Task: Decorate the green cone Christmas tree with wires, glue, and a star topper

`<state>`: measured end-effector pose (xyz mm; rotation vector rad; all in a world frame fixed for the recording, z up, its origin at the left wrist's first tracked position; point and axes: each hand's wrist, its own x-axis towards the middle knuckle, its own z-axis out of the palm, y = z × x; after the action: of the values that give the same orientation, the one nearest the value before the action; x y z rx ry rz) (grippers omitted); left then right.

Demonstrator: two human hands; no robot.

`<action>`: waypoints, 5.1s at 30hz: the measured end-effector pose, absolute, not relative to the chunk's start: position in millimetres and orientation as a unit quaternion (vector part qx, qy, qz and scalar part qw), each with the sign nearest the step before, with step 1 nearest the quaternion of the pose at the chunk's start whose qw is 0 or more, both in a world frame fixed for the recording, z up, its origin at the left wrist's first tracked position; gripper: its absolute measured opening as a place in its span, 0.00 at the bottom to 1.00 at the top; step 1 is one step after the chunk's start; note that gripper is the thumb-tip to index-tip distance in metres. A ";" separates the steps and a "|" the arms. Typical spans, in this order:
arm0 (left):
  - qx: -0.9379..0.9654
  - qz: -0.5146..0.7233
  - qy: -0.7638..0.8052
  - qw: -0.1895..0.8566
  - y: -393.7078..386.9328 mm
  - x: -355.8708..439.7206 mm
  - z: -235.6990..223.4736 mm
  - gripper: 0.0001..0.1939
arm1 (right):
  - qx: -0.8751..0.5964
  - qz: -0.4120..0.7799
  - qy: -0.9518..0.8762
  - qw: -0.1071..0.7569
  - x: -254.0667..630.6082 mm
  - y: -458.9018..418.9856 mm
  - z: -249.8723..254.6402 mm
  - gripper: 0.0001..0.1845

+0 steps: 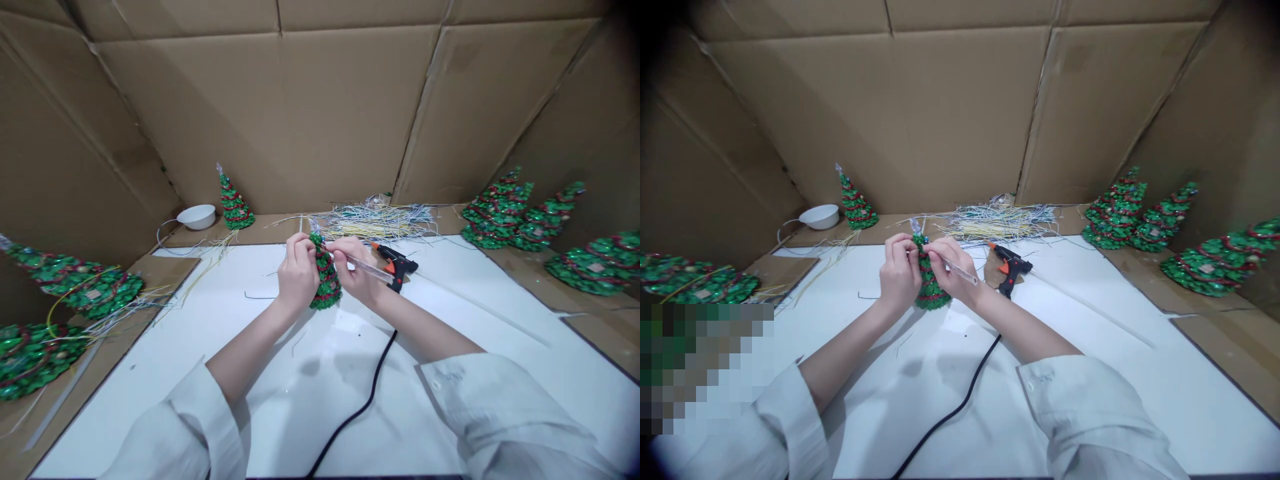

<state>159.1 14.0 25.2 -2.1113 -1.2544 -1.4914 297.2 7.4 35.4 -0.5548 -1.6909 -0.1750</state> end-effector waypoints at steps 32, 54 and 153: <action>-0.704 -0.587 -0.400 0.020 10.5 160.7 14.5 0.08 | -0.215 -0.127 -0.747 0.616 295.3 7.7 31.1 0.09; -0.715 -0.574 -0.398 0.030 12.2 157.8 21.7 0.04 | -0.244 -0.137 -0.749 0.600 293.3 0.1 39.4 0.07; -0.648 -0.523 -0.528 -0.165 2.7 152.2 49.0 0.09 | -0.393 -0.080 -0.739 0.541 284.3 -8.5 46.8 0.14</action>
<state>152.2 2.7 49.0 -2.2825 -1.8593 -1.8413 284.3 -8.5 46.8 -0.9346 -1.7574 -0.1892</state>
